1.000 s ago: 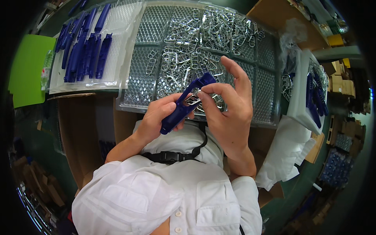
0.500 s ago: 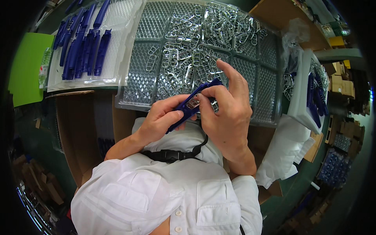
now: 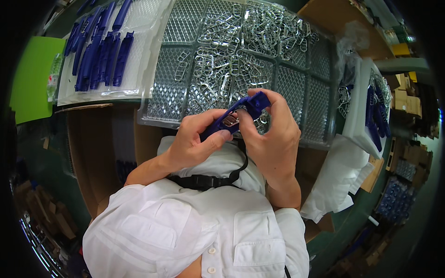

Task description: Assembling metal components into blue plastic housings at an electronics factory workbench.

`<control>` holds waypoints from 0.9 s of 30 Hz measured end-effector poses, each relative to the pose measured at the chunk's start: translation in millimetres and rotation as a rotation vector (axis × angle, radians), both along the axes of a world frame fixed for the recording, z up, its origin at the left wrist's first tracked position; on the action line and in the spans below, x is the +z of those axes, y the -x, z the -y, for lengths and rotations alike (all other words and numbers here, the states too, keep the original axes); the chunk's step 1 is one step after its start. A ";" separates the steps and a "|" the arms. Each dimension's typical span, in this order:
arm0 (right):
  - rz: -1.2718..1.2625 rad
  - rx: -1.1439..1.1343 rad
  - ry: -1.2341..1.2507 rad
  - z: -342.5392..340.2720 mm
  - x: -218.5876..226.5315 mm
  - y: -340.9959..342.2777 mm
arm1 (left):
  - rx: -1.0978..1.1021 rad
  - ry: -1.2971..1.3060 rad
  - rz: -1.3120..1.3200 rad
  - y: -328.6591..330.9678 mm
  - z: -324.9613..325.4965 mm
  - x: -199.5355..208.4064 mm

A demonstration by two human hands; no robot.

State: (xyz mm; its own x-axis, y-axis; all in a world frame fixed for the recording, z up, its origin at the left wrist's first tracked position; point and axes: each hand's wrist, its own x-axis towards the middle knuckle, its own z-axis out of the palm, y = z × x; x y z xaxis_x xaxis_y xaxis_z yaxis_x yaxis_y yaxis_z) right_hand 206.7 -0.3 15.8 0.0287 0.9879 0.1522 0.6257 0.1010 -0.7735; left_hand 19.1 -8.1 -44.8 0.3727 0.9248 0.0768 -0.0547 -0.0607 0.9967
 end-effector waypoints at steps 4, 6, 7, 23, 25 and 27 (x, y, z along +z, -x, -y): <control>-0.004 0.044 -0.174 2.4 -11.9 3.1 | -0.033 0.135 -0.032 -5.2 -7.9 5.1; -0.005 0.040 -0.199 3.6 -14.4 5.0 | -0.008 0.149 -0.066 -7.5 -10.7 3.2; -0.005 0.037 -0.224 4.2 -15.6 5.3 | -0.009 0.151 -0.068 -8.7 -11.0 2.6; -0.673 0.161 -0.150 -6.0 -28.3 -16.1 | -0.159 -0.057 -0.227 24.4 -16.7 23.0; -0.679 0.182 -0.216 -4.8 -30.8 -25.5 | -0.176 0.013 -0.166 33.4 -13.2 16.7; -0.624 0.212 -0.311 -4.1 -35.9 -34.5 | -0.192 0.000 -0.183 42.3 -12.8 21.3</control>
